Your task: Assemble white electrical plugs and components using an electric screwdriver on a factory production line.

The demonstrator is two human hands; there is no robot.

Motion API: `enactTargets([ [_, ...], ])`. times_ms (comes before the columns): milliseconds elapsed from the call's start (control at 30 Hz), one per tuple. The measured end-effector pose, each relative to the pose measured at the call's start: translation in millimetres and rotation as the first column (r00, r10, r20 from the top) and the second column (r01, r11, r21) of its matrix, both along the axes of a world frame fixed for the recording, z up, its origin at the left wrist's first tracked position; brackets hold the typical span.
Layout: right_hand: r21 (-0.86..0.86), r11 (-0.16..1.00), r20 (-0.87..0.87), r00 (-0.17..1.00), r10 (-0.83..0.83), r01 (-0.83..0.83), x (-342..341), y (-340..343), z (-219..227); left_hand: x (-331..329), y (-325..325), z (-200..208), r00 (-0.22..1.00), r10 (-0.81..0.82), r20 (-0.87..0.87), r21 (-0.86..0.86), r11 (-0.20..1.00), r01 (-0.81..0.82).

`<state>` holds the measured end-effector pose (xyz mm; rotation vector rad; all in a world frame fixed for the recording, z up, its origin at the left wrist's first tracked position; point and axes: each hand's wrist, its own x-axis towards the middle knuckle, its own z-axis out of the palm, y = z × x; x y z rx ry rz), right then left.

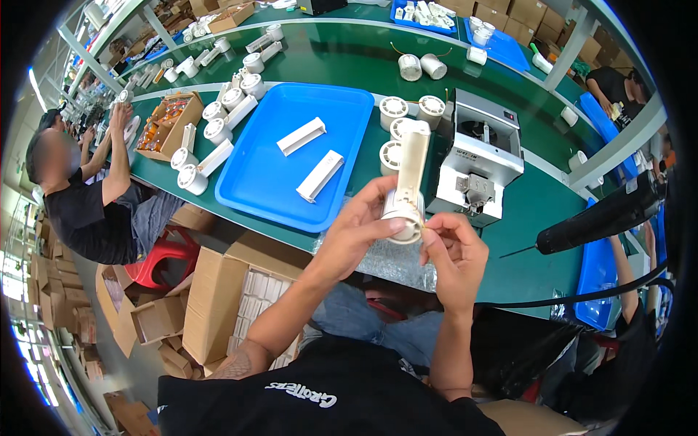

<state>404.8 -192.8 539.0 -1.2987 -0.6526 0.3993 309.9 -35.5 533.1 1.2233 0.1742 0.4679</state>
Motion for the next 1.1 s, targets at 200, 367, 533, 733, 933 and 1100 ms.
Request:
enactTargets([
  [200,0.043,0.969,0.245,0.942,0.228,-0.245,2,11,-9,-9,14,18,0.977,-0.157,-0.147,0.005,0.987,0.159],
  [367,0.108,0.991,0.053,0.996,0.072,-0.078,-10,18,-28,-3,117,26,0.957,0.264,-0.119,0.571,0.807,-0.152],
  [533,-0.157,0.987,0.264,0.963,0.053,-0.011,-7,0,-62,-15,344,68,0.685,0.702,-0.194,0.887,0.423,-0.183],
  [733,-0.191,0.982,0.212,0.977,0.033,0.008,-6,3,-68,-53,485,45,0.359,0.933,-0.008,0.981,-0.063,0.184],
  [933,-0.283,0.959,0.271,0.957,0.101,-0.021,-3,2,-67,-66,508,12,0.178,0.984,-0.005,0.919,-0.066,0.389],
  [1100,-0.284,0.958,0.263,0.959,0.108,-0.03,-2,3,-67,-58,506,17,0.168,0.977,-0.135,0.887,0.043,0.46],
])
